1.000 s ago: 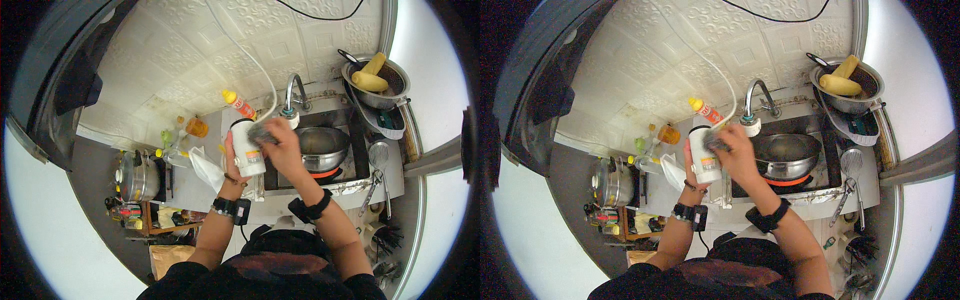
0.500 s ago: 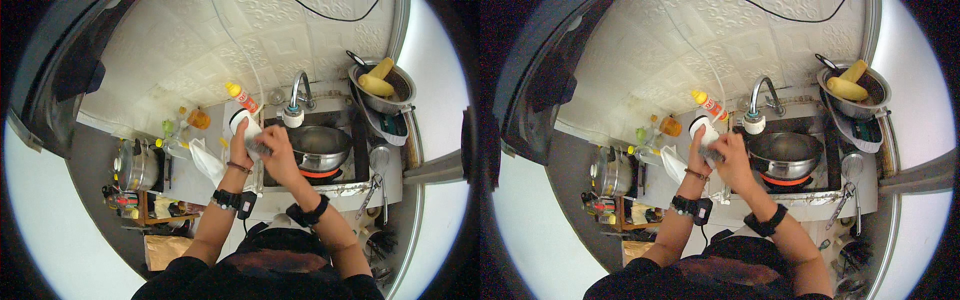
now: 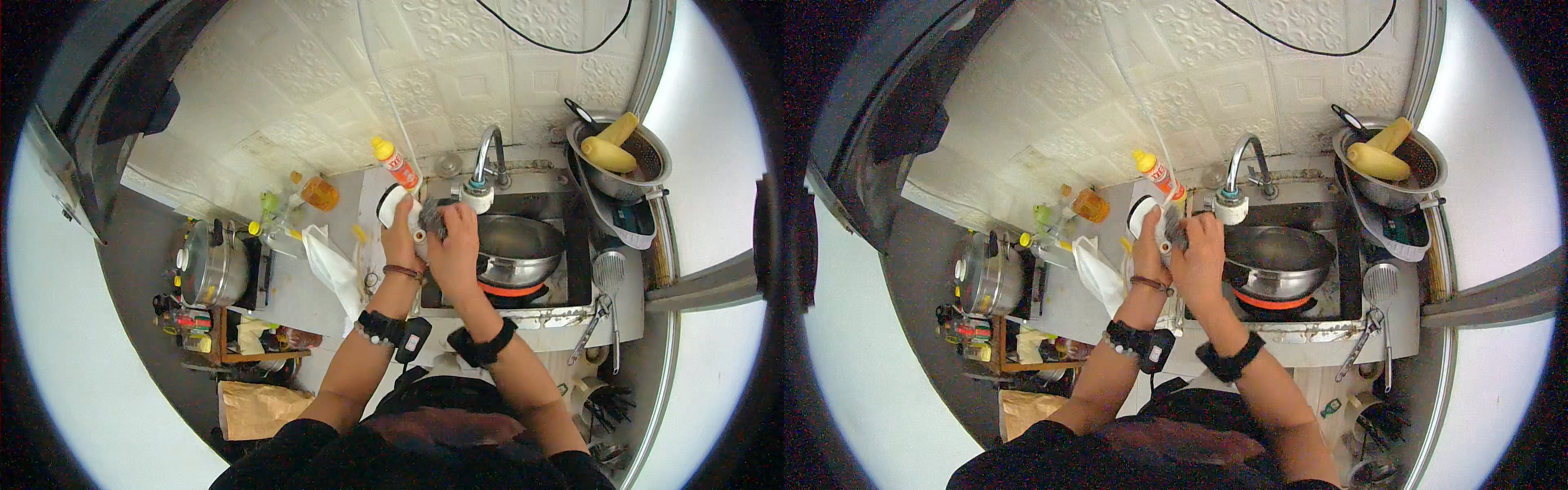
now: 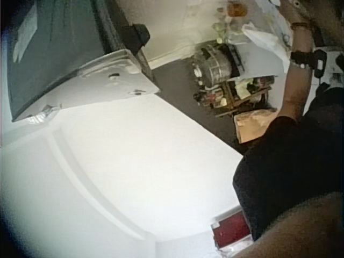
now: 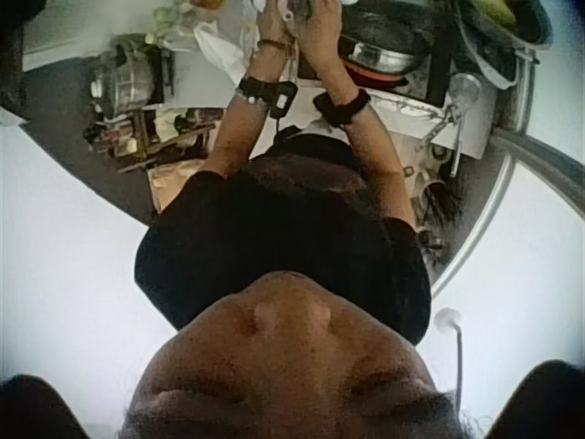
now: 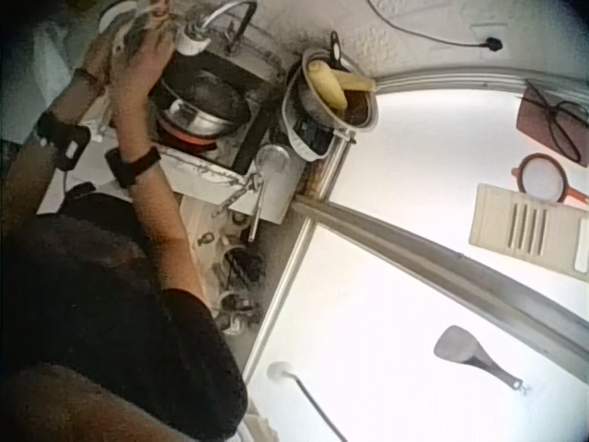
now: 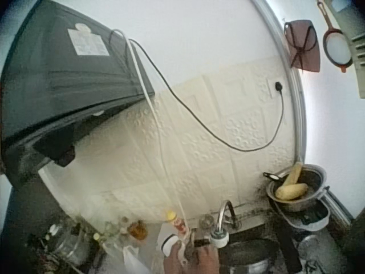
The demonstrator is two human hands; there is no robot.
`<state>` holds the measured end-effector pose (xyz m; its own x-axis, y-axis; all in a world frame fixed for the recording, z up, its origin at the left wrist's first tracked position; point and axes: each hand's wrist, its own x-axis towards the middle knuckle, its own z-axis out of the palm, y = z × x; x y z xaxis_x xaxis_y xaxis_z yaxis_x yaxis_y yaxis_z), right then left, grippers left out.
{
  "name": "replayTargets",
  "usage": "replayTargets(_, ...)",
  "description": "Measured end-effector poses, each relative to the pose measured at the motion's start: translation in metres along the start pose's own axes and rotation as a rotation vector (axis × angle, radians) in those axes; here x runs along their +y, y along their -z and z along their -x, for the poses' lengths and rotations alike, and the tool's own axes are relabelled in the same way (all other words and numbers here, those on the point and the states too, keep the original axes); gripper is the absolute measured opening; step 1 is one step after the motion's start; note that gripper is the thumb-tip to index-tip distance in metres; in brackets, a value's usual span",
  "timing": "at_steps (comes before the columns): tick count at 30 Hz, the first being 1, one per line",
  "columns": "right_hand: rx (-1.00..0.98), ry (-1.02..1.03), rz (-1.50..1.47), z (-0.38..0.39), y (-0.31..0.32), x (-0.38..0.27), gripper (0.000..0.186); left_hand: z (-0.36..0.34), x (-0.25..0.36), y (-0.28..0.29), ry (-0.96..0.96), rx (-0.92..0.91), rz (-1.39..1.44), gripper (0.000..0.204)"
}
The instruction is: Installing a water filter on a kitchen faucet using a wrench.
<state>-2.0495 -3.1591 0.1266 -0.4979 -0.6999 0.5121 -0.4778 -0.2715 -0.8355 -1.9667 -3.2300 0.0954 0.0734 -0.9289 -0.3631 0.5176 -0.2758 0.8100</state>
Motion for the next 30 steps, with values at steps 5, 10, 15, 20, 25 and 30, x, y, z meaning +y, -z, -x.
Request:
replayTargets(5,0.042,-0.060,-0.005,0.011,0.005,0.012,0.028,0.003,0.000,-0.009,-0.042,0.065,0.052,0.034)
replayTargets(10,-0.018,0.032,-0.002,0.026,0.002,0.003,0.025,-0.010,-0.006,-0.002,-0.023,0.126,0.014,0.038)
replayTargets(15,0.109,-0.076,-0.124,0.022,0.006,-0.001,0.021,-0.014,-0.010,0.004,0.183,-0.135,0.158,0.044)
replayTargets(20,0.523,-0.671,-0.690,0.050,0.016,0.061,0.026,0.008,0.002,-0.013,0.152,-0.274,0.199,0.056)
replayTargets(25,0.476,-0.596,-0.985,0.004,0.009,0.062,0.037,-0.006,-0.001,-0.044,0.173,-0.508,0.105,0.053)
replayTargets(30,0.605,-0.744,-0.858,-0.020,-0.016,0.083,0.038,-0.017,-0.004,-0.050,0.153,-0.600,-0.092,0.056)
